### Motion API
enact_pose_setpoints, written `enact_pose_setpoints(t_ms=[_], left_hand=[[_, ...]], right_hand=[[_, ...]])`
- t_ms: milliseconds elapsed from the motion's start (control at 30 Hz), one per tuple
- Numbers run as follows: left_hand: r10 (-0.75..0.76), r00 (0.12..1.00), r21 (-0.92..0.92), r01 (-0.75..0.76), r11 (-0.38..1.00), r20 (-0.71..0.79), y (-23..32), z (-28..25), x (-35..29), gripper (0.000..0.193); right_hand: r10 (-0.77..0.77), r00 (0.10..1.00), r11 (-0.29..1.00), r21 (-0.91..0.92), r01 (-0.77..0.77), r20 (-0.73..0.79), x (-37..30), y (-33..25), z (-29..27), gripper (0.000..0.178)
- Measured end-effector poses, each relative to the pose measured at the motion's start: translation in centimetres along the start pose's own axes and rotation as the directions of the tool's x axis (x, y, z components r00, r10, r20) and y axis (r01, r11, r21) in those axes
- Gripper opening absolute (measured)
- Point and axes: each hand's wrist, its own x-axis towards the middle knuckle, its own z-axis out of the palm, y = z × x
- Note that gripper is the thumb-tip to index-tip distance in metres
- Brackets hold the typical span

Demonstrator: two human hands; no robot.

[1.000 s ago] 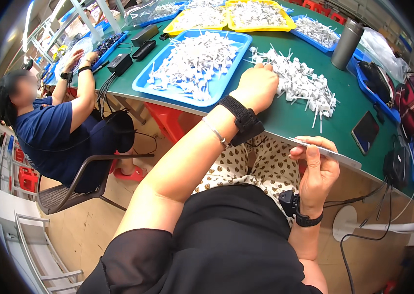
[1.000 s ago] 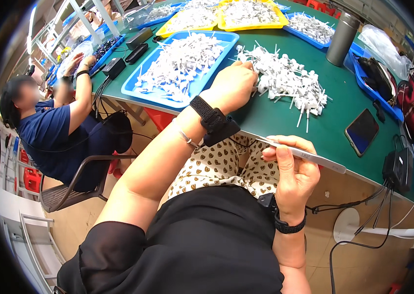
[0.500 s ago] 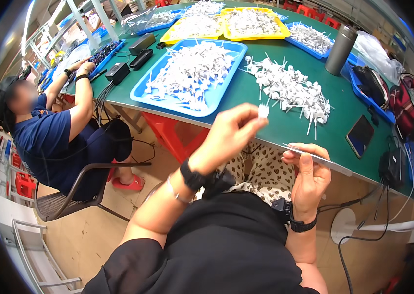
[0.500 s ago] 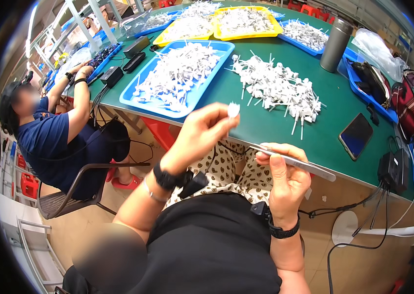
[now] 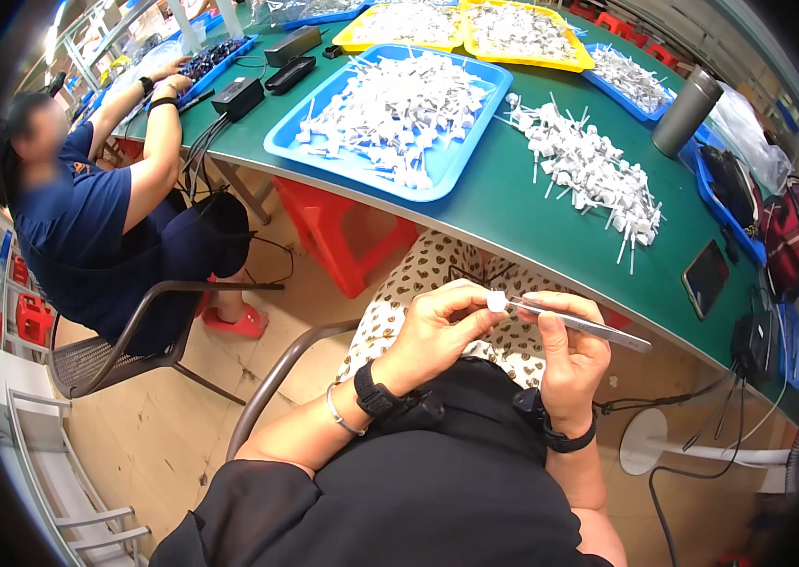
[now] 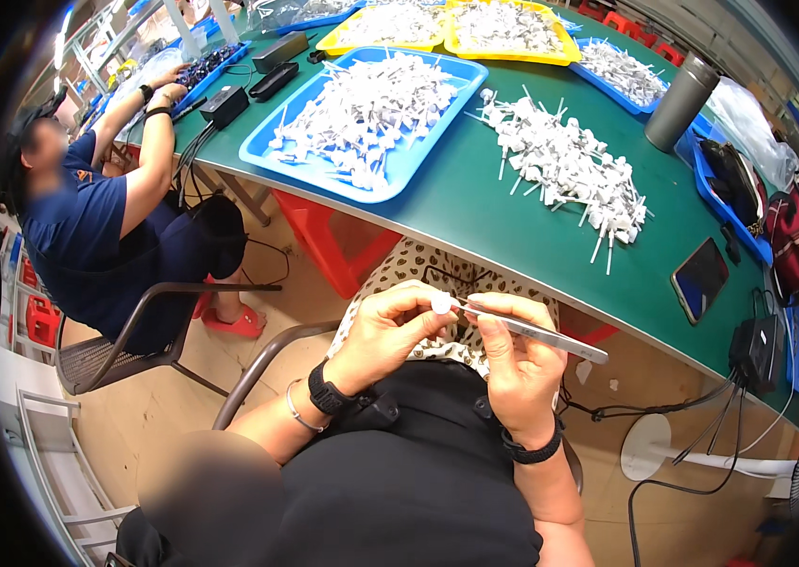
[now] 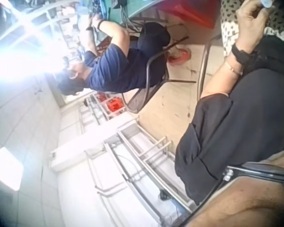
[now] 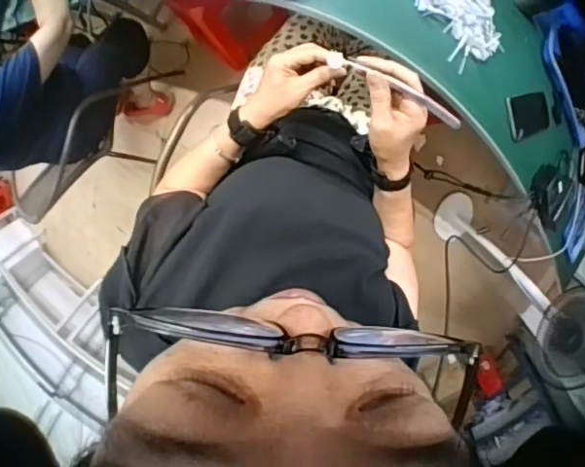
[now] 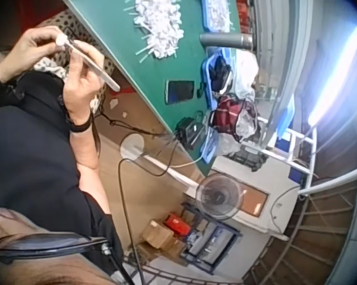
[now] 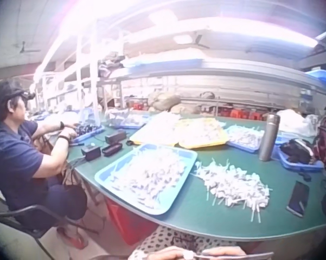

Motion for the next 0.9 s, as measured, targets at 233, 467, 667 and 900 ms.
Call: enact_pose_setpoints(t_ms=[233, 467, 667, 900], left_hand=[[0.09, 0.996, 0.132, -0.085, 0.988, -0.028, -0.61, 0.26, -0.25, 0.014], [0.194, 0.981, 0.219, -0.185, 0.958, -0.023, -0.49, 0.42, -0.19, 0.015], [0.21, 0.978, 0.251, -0.2, 0.947, -0.014, -0.44, 0.32, -0.17, 0.016], [0.213, 0.977, 0.249, -0.201, 0.947, -0.019, -0.53, 0.32, -0.18, 0.017]], right_hand=[[-0.04, 0.998, 0.992, -0.119, 0.045, 0.05, -0.34, 0.79, -0.05, 0.014], [-0.063, 0.998, 0.993, -0.097, 0.065, 0.022, -0.14, 0.78, 0.29, 0.01], [-0.075, 0.996, 0.985, -0.153, 0.081, 0.041, 0.02, 0.69, 0.16, 0.009], [-0.052, 0.998, 0.991, -0.123, 0.057, 0.045, 0.18, 0.52, 0.18, 0.009]])
